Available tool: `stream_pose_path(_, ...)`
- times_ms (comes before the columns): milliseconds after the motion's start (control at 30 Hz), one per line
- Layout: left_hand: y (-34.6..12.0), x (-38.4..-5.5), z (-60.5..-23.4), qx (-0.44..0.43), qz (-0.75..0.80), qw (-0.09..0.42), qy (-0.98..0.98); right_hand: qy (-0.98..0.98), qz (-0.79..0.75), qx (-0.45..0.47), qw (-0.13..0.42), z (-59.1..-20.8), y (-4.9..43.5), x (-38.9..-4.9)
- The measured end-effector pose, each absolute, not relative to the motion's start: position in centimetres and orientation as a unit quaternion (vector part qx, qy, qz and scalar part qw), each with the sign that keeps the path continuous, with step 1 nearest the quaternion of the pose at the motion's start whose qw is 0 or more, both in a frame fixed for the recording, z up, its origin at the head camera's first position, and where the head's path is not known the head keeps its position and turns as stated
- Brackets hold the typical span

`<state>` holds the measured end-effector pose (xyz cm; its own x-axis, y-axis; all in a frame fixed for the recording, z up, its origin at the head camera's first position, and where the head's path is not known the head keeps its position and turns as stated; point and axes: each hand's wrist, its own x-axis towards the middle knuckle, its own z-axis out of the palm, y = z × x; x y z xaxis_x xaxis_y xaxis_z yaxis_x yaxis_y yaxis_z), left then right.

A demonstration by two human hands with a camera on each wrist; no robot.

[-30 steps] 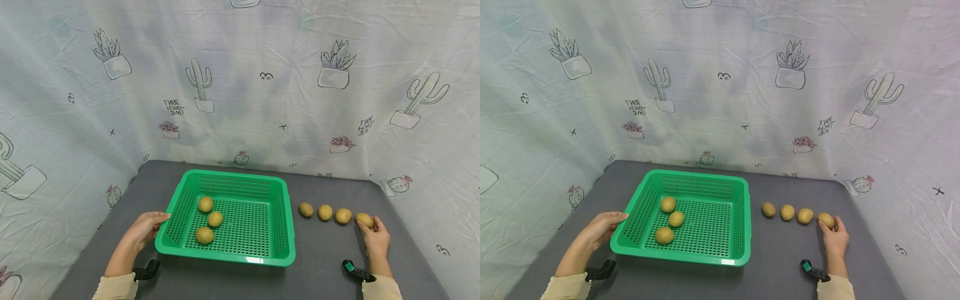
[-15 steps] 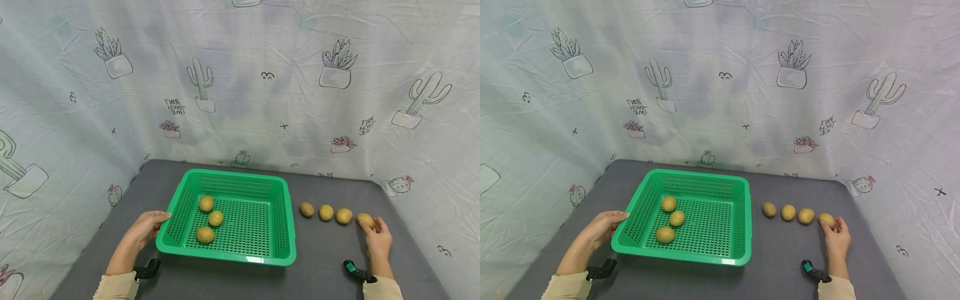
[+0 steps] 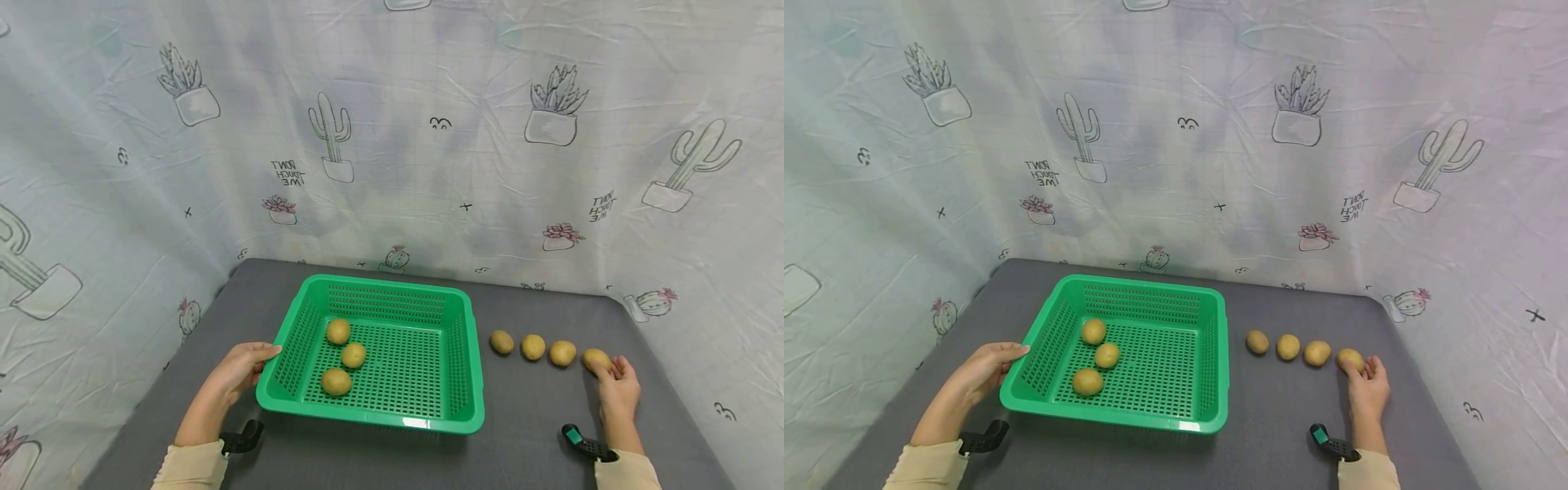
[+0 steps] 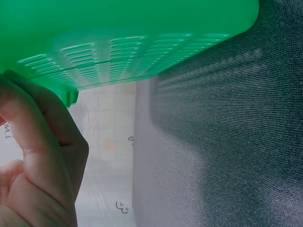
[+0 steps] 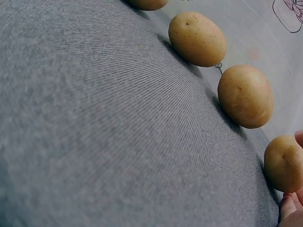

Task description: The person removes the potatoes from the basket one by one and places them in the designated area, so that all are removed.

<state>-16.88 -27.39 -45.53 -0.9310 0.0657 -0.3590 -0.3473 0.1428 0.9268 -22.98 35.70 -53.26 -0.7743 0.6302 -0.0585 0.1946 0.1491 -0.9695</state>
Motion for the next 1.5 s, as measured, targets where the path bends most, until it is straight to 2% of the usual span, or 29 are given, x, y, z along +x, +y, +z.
stream_pose_path(267,-27.2,-16.8,-45.6,-0.103,0.641,0.160,0.744,-0.756,0.575,-0.261,0.176,-52.3,35.7,-22.3)
stream_pose_path(533,-27.2,-17.2,-45.4,-0.105,0.642,0.153,0.744,-0.815,0.488,-0.215,0.227,-50.1,35.0,-22.0)
stream_pose_path(733,-27.2,-17.2,-45.5,-0.107,0.636,0.159,0.747,-0.819,0.495,-0.187,0.221,-48.5,33.5,-21.7)
stream_pose_path(933,-27.3,-16.9,-45.7,-0.107,0.635,0.163,0.747,-0.823,0.500,-0.134,0.233,-47.2,31.3,-21.7)
stream_pose_path(1200,-27.4,-16.9,-45.6,-0.101,0.640,0.160,0.745,-0.829,0.516,-0.055,0.207,-44.6,28.1,-21.5)
stream_pose_path(1500,-27.5,-16.7,-45.5,-0.082,0.647,0.165,0.740,-0.815,0.542,0.072,0.193,-43.0,25.2,-21.5)
